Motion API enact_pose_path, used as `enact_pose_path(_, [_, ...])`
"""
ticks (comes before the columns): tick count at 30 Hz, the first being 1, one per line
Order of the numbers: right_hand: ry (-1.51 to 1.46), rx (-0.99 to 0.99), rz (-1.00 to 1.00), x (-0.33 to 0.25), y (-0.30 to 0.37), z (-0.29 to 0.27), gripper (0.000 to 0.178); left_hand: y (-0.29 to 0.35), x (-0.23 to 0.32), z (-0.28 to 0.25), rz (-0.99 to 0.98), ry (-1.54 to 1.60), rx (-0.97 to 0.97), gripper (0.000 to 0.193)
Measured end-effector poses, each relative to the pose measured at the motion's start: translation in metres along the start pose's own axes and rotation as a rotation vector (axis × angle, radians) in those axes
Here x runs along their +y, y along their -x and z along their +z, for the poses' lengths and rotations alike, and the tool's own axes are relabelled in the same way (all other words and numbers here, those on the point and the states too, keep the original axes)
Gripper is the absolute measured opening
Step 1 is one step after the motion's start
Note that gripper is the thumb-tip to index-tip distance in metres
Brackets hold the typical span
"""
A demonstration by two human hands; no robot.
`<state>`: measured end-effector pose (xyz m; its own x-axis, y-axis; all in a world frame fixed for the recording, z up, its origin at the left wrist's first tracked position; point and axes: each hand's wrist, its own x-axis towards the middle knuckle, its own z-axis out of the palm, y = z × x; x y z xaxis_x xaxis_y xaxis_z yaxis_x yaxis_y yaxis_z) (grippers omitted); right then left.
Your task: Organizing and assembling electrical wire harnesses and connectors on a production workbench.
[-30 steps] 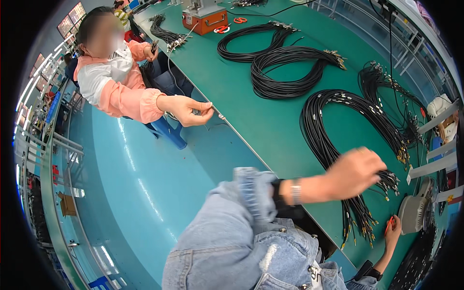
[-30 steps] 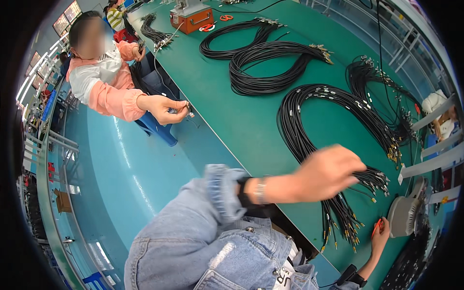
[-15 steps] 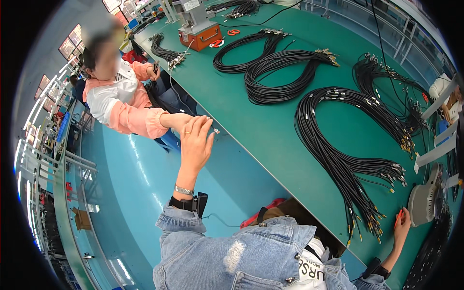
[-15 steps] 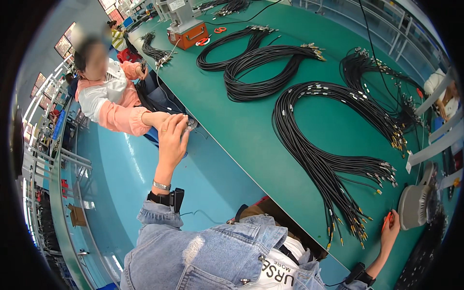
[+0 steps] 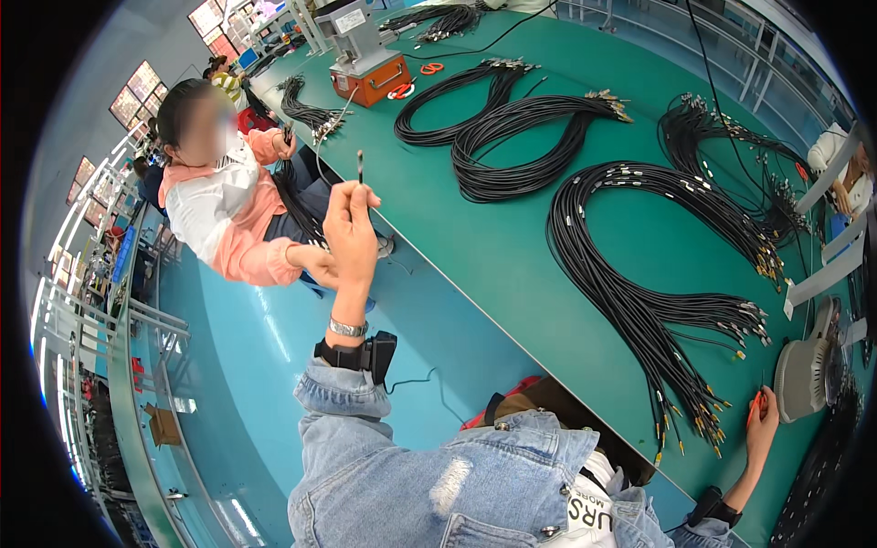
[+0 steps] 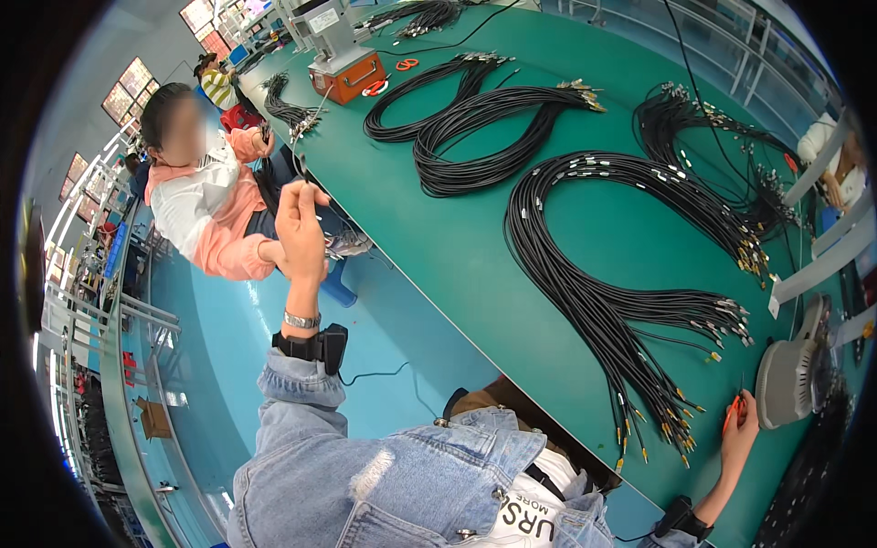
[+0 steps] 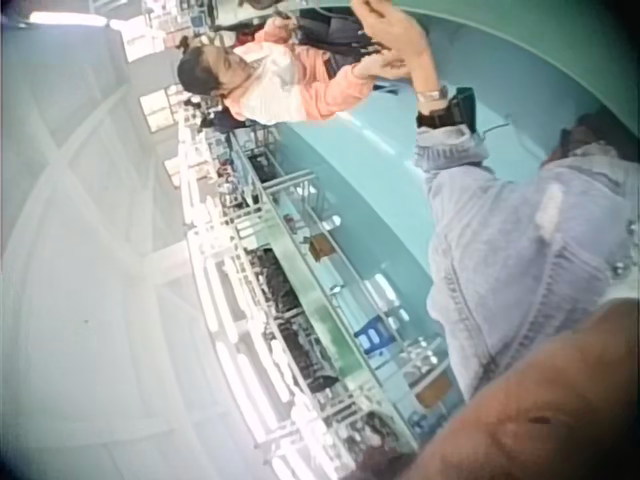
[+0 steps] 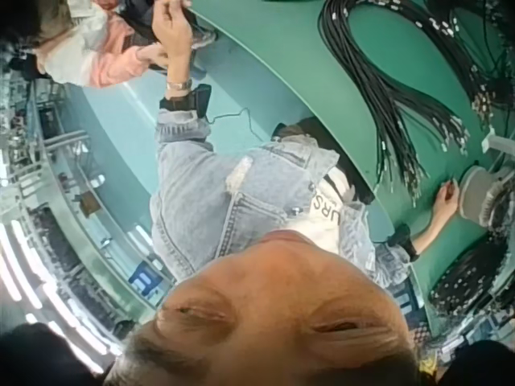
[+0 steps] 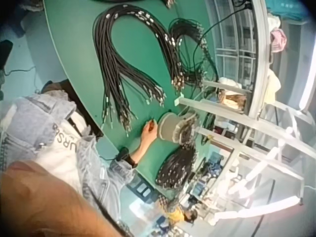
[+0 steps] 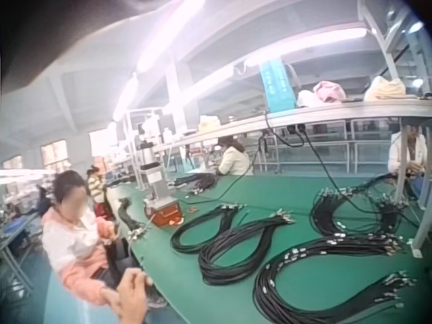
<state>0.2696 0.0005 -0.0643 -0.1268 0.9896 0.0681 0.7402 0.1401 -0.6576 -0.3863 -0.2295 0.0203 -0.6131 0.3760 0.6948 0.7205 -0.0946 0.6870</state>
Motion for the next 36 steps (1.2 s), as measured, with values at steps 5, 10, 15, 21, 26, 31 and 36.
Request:
enact_pose_path(5, [0.031,0.005,-0.032,-0.007,0.002,0.000,0.031,-0.026,0.017,0.026,0.038,-0.021,0.028,0.016])
enact_pose_path(10, [0.016,0.015,-0.011,-0.013,0.004,0.001,0.032,-0.025,0.044,0.045,0.082,-0.118,0.044,0.011])
enact_pose_path(15, [0.051,0.001,0.006,-0.013,0.006,-0.001,0.032,-0.002,0.113,0.085,0.312,0.043,-0.128,0.003])
enact_pose_path(21, [-0.133,0.037,-0.115,-0.016,0.012,0.003,0.035,0.020,0.213,0.192,0.791,0.470,-0.327,0.011])
enact_pose_path(26, [0.168,0.224,-0.279,-0.030,0.018,0.000,0.034,0.076,0.272,0.301,0.846,0.740,-0.515,0.014])
enact_pose_path(31, [0.289,0.313,-0.126,-0.047,0.032,-0.014,0.031,0.147,0.272,0.357,0.514,0.842,-0.897,0.010])
enact_pose_path(36, [-0.223,0.431,-0.007,-0.056,0.019,-0.026,0.019,0.180,0.239,0.366,-0.049,0.758,-1.304,0.009])
